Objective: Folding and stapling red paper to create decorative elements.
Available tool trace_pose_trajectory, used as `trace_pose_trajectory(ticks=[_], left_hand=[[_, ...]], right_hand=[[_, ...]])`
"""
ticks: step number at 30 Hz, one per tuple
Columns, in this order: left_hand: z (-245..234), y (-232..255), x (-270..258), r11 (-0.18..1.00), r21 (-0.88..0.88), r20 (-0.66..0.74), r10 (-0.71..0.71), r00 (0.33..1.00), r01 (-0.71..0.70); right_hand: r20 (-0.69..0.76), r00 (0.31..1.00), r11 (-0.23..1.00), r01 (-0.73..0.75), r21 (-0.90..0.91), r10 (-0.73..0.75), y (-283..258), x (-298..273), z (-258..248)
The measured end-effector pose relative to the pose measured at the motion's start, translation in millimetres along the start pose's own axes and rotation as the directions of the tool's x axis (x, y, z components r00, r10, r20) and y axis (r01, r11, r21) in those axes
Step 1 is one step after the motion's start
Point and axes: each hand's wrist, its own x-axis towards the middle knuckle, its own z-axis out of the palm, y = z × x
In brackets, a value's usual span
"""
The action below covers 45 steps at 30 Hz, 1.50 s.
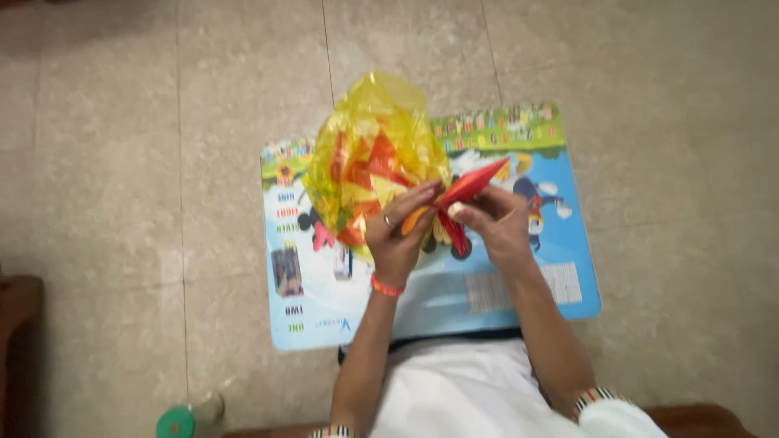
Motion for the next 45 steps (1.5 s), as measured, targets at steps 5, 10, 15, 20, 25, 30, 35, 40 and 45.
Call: trace_pose_trajectory(ticks=[5, 10, 15, 20, 25, 30, 35, 40, 45], left_hand=[[2, 2, 5, 0.963, -0.227, -0.006, -0.152, 0.988, 0.147], [3, 12, 16, 0.857, -0.396, 0.033, -0.345, 0.938, 0.330], [-1, 14, 23, 0.920, -0.312, 0.065, -0.230, 0.971, 0.239], [-10, 24, 31, 0.995, -0.093, 0.109, -0.030, 0.994, 0.041], [-13, 29, 35, 0.997, -0.074, 0.155, 0.038, 0.987, -0.027], [-15, 29, 35, 0.996, -0.073, 0.224, 0.073, 0.972, -0.058], [-14, 37, 37, 0.996, -0.078, 0.248, 0.065, 0.967, -0.047], [-11, 28, 27, 0.999, -0.052, 0.258, 0.024, 0.966, -0.011], [8, 24, 18, 0.973, -0.191, 0.251, -0.082, 0.964, 0.132]], right_hand=[[0.032, 0.983, 0.976, 0.182, -0.123, -0.179, -14, -2, 0], [0.041, 0.968, 0.932, 0.250, -0.262, -0.248, -36, -2, 12], [0.071, 0.962, 0.920, 0.272, -0.281, -0.263, -41, 2, 10], [0.079, 0.962, 0.922, 0.272, -0.274, -0.260, -38, 0, 2], [0.050, 0.978, 0.957, 0.209, -0.199, -0.203, -30, -1, -9], [0.039, 0.986, 0.978, 0.163, -0.129, -0.159, -24, -2, -16], [0.022, 0.990, 0.988, 0.142, -0.053, -0.141, -13, -3, -18], [0.023, 0.990, 0.990, 0.136, -0.022, -0.136, -7, -7, -18], [0.039, 0.974, 0.971, 0.220, 0.093, -0.224, 3, -10, -9]])
